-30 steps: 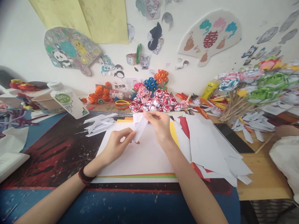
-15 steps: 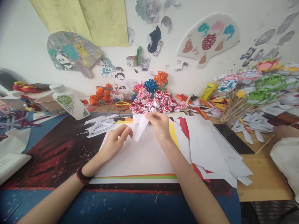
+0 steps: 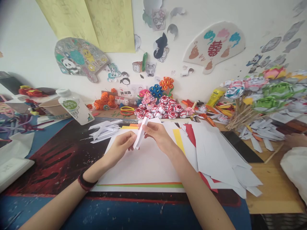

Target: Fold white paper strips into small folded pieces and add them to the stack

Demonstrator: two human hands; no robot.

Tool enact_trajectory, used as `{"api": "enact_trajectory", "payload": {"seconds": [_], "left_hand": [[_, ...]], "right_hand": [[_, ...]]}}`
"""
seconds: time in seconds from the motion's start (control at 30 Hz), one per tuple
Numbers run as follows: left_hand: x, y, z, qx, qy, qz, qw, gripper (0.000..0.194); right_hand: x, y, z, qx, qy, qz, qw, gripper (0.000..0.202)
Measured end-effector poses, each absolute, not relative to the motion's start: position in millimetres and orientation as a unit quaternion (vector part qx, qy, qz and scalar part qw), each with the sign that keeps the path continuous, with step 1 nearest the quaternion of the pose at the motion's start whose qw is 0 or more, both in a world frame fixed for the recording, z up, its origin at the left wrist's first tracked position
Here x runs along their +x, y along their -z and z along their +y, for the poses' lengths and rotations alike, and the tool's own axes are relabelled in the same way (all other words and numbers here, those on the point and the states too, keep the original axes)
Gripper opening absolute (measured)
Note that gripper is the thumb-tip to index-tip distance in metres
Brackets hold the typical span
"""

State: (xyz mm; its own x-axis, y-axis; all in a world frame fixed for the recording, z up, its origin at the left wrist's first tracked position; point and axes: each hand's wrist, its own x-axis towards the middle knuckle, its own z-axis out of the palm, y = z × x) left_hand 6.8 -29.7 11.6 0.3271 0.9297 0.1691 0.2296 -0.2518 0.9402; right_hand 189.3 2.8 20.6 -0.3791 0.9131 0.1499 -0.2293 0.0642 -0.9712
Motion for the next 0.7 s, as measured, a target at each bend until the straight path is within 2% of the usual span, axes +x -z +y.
{"api": "enact_trajectory", "payload": {"seconds": [0.17,0.37,0.7], "left_hand": [[7,-15,-33,0.728,-0.403,0.461,0.31,0.024],[6,-11,-34,0.74,-0.399,0.509,0.186,0.015],[2,-14,-30,0.686,-0.426,0.578,0.121,0.02]], "right_hand": [[185,-20,1,-0.349,-0.543,-0.601,0.472,0.036],[182,-17,0,-0.35,-0.537,-0.613,0.462,0.031],[175,-15,-7,-0.363,-0.495,-0.683,0.397,0.021]]}}
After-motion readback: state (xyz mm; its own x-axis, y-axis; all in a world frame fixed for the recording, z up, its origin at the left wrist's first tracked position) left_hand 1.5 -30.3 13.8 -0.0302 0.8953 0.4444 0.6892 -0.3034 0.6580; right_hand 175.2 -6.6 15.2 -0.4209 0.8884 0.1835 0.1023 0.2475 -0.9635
